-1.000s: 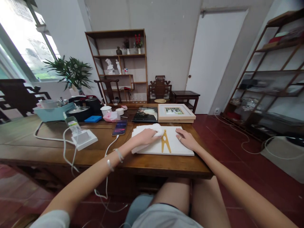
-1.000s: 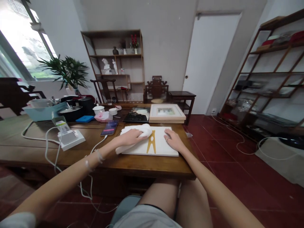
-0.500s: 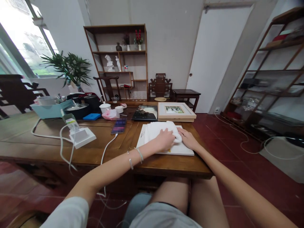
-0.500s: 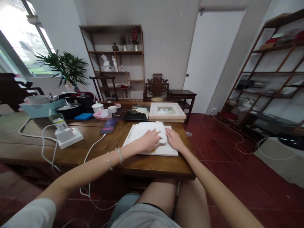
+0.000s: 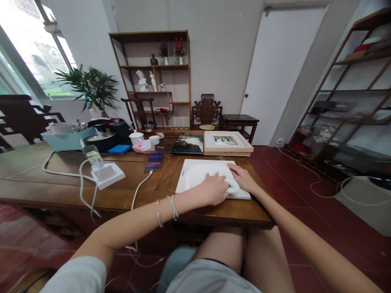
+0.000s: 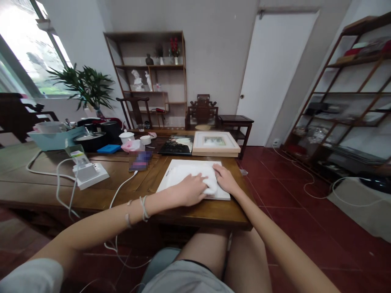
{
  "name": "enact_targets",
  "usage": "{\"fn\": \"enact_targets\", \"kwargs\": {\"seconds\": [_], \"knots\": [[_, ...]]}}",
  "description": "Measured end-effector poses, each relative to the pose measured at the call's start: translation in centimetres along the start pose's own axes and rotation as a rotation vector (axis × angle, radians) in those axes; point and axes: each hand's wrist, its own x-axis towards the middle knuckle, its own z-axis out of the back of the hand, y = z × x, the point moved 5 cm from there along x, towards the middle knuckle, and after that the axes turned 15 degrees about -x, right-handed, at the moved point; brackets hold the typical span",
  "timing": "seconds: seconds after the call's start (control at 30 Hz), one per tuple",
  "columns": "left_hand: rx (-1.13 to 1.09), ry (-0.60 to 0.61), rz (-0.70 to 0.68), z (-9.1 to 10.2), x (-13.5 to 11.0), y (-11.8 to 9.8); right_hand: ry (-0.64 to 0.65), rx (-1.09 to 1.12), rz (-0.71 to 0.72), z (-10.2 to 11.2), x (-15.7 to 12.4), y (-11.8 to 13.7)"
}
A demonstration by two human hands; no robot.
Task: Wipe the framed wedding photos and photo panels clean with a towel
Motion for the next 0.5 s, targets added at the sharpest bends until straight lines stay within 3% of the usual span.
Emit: {"fn": "enact_targets", "kwargs": {"seconds": [0.13, 0.27, 0.37, 0.5], "knots": [[-0.012, 0.010, 0.072, 0.0, 3.6, 3.3, 0.005, -0.025, 0.009, 0.1, 0.0, 0.2], [-0.003, -0.016, 0.045, -0.4, 5.6, 5.1, 0.007, -0.035, 0.048, 0.3, -0.1, 0.5], [-0.016, -0.003, -0.003, -0.4, 5.1, 4.8, -0.004, -0.022, 0.041, 0.4, -0.1, 0.6], [-0.001, 0.006, -0.096, -0.4, 1.5, 1.5, -0.012, 0.013, 0.034, 0.3, -0.1, 0.4]]}}
